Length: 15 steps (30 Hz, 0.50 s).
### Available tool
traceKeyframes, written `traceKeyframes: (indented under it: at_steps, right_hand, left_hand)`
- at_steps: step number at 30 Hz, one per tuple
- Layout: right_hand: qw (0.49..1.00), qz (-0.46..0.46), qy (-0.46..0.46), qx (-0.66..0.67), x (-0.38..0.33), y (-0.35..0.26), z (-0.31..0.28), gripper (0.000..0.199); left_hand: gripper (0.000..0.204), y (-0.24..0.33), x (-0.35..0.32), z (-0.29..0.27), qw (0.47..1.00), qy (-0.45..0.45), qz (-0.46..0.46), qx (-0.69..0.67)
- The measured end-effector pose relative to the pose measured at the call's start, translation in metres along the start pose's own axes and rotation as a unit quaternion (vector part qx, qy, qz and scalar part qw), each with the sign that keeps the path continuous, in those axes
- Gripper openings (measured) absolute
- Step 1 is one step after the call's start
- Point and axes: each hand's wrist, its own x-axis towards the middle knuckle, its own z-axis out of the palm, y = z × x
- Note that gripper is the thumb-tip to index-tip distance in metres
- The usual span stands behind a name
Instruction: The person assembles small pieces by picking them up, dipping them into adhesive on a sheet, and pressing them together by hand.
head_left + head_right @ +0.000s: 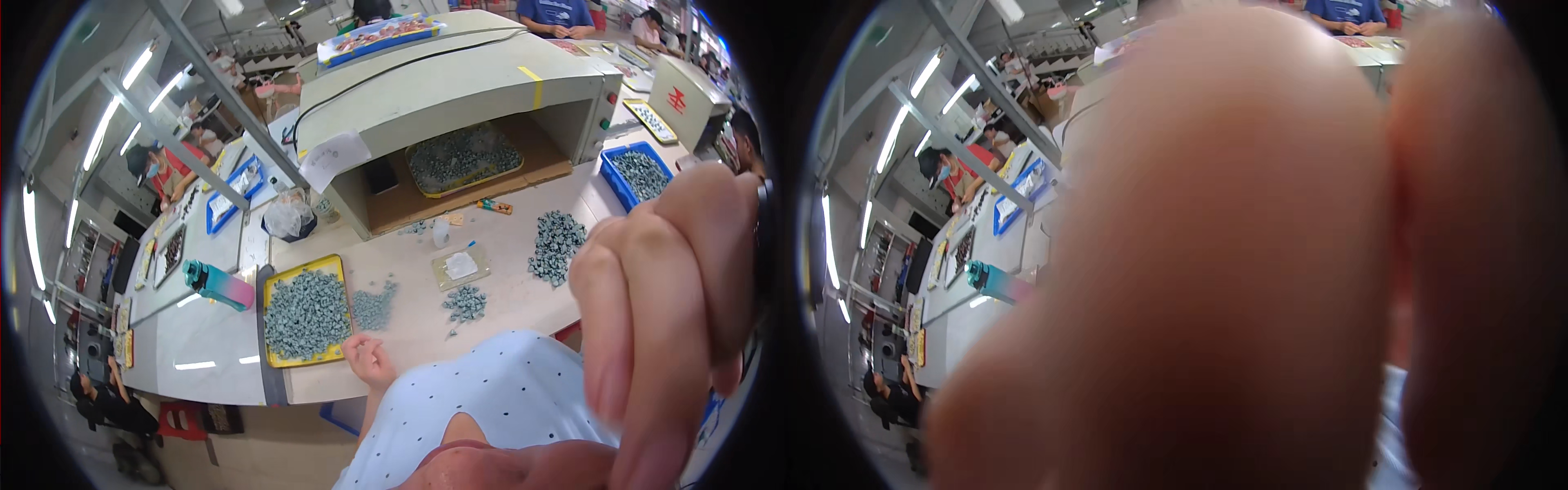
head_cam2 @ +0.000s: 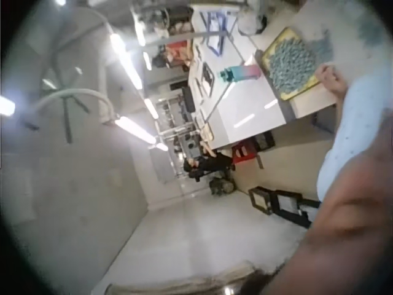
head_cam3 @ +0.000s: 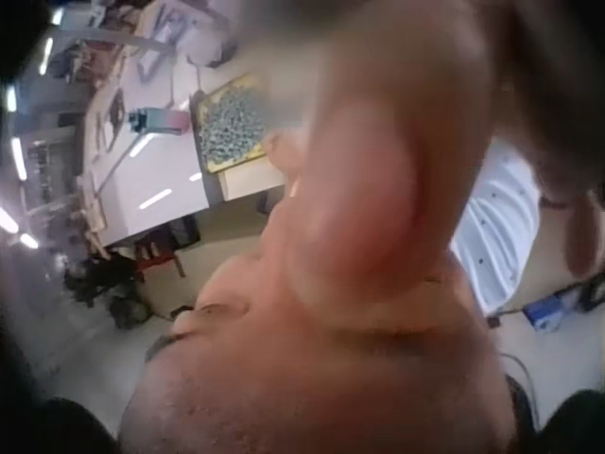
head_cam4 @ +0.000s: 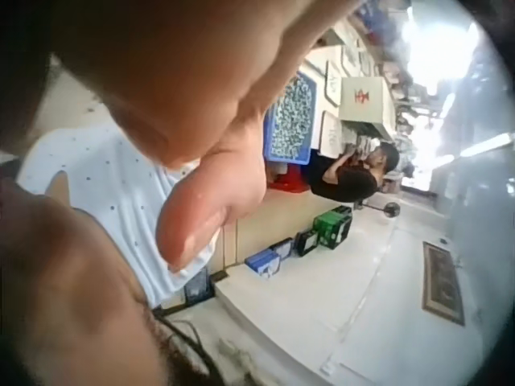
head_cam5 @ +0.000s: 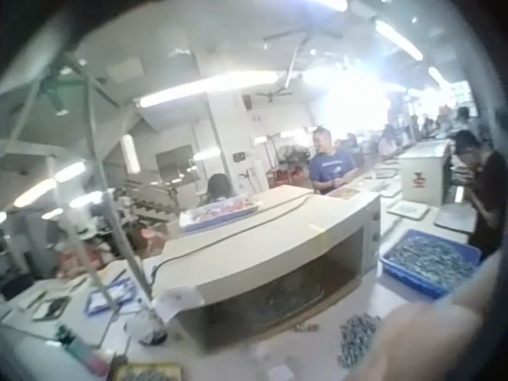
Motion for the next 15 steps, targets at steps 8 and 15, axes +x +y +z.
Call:
traceKeyframes:
  at_steps: [8, 15]
  right_hand:
    - [0.997, -0.033, -0.026, -0.07, 0.015, 0.025, 0.117, 0.017]
    - [0.991, -0.048, -0.034, -0.122, 0.005, -0.021, 0.136, 0.016]
  left_hand:
    - [0.017, 0.018, -0.02, 0.007, 1.0, 0.004, -0.023, -0.005]
    - [0.016, 0.041, -0.035, 0.012, 0.999, -0.001, -0.042, -0.005]
